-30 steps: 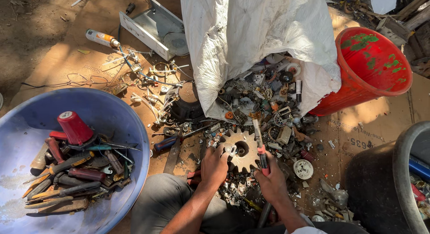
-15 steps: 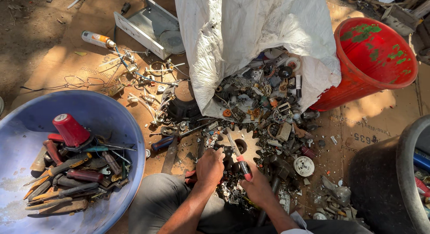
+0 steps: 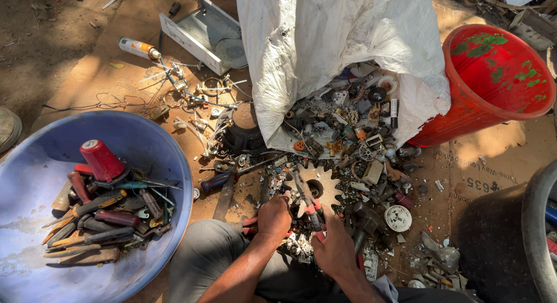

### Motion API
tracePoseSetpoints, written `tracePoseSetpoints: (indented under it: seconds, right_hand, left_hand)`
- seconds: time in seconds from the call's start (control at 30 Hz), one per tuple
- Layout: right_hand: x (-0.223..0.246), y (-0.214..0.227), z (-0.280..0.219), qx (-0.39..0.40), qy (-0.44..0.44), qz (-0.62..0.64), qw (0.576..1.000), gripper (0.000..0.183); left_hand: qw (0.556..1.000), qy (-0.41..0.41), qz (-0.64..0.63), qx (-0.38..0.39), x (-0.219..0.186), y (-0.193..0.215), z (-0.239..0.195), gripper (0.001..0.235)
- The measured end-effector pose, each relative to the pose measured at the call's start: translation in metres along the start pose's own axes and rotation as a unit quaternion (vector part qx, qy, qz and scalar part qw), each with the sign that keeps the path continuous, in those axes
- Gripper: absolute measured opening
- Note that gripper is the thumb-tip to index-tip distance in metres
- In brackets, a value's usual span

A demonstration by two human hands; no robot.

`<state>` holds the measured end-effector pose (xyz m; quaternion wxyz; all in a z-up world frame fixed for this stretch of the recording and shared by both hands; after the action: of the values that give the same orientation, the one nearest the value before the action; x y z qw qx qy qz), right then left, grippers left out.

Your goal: The person sits on the ground and uses pliers and a hammer to manipulate a metal gear. They repeatedly strike the gear with the hammer and use pliers to adjust or remove small components from the gear's teeth.

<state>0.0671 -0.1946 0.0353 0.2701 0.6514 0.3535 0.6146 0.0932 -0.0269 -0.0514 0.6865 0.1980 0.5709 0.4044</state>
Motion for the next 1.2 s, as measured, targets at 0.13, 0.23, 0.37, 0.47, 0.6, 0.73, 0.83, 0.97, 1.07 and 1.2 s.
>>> tracePoseSetpoints:
  seconds: [0.13, 0.23, 0.37, 0.47, 0.6, 0.73, 0.83, 0.97, 1.07, 1.2]
  right_hand:
    - [0.005, 0.002, -0.006, -0.012, 0.0, -0.089, 0.996, 0.08]
    - [0.003, -0.01, -0.007, 0.04, -0.011, -0.16, 0.986, 0.081]
    - [-0.006, -0.021, -0.008, 0.075, -0.052, -0.184, 0.979, 0.073]
    - [0.0, -0.009, -0.004, 0.028, 0.018, -0.18, 0.983, 0.06]
    - [-0.004, 0.032, -0.019, -0.14, 0.067, 0.021, 0.988, 0.068]
    - [-0.014, 0.034, -0.025, -0.149, 0.014, 0.053, 0.987, 0.041]
    - [0.007, -0.003, -0.01, 0.022, 0.043, -0.161, 0.986, 0.061]
    - [0.035, 0.023, -0.007, -0.059, 0.053, -0.005, 0.997, 0.078]
    - [0.045, 0.062, -0.008, -0.163, 0.098, 0.148, 0.97, 0.074]
    - [0.032, 0.06, -0.01, -0.165, 0.074, 0.134, 0.974, 0.076]
  left_hand:
    - [0.999, -0.002, -0.051, 0.013, 0.0, 0.002, 0.0, 0.008]
    - [0.999, 0.006, -0.034, 0.027, -0.006, 0.004, 0.004, 0.006]
    - [0.997, 0.04, -0.048, 0.046, -0.01, 0.015, 0.001, 0.017]
    - [0.992, 0.062, -0.045, 0.103, -0.015, 0.014, 0.005, 0.028]
    - [0.996, 0.046, -0.048, 0.066, -0.019, 0.021, 0.008, 0.055]
    - [0.991, 0.043, -0.015, 0.128, -0.018, 0.009, -0.003, 0.056]
    - [0.991, 0.034, -0.011, 0.127, -0.019, 0.009, 0.0, 0.042]
    - [0.994, 0.024, -0.01, 0.111, -0.018, 0.013, 0.0, 0.024]
    - [0.989, 0.054, -0.041, 0.134, -0.018, 0.008, 0.007, 0.031]
    - [0.983, 0.085, -0.059, 0.151, -0.013, 0.0, -0.007, 0.023]
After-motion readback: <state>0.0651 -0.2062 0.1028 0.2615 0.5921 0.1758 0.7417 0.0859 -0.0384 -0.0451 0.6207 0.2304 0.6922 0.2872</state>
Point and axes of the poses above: each hand's wrist, its own z-axis towards the middle knuckle, its own y-axis out of the back of the hand, x = y × z, the point moved 9 cm from there along z, towards the middle knuckle, and after that the axes turned 8 degrees about -x, right-handed, at the moved point
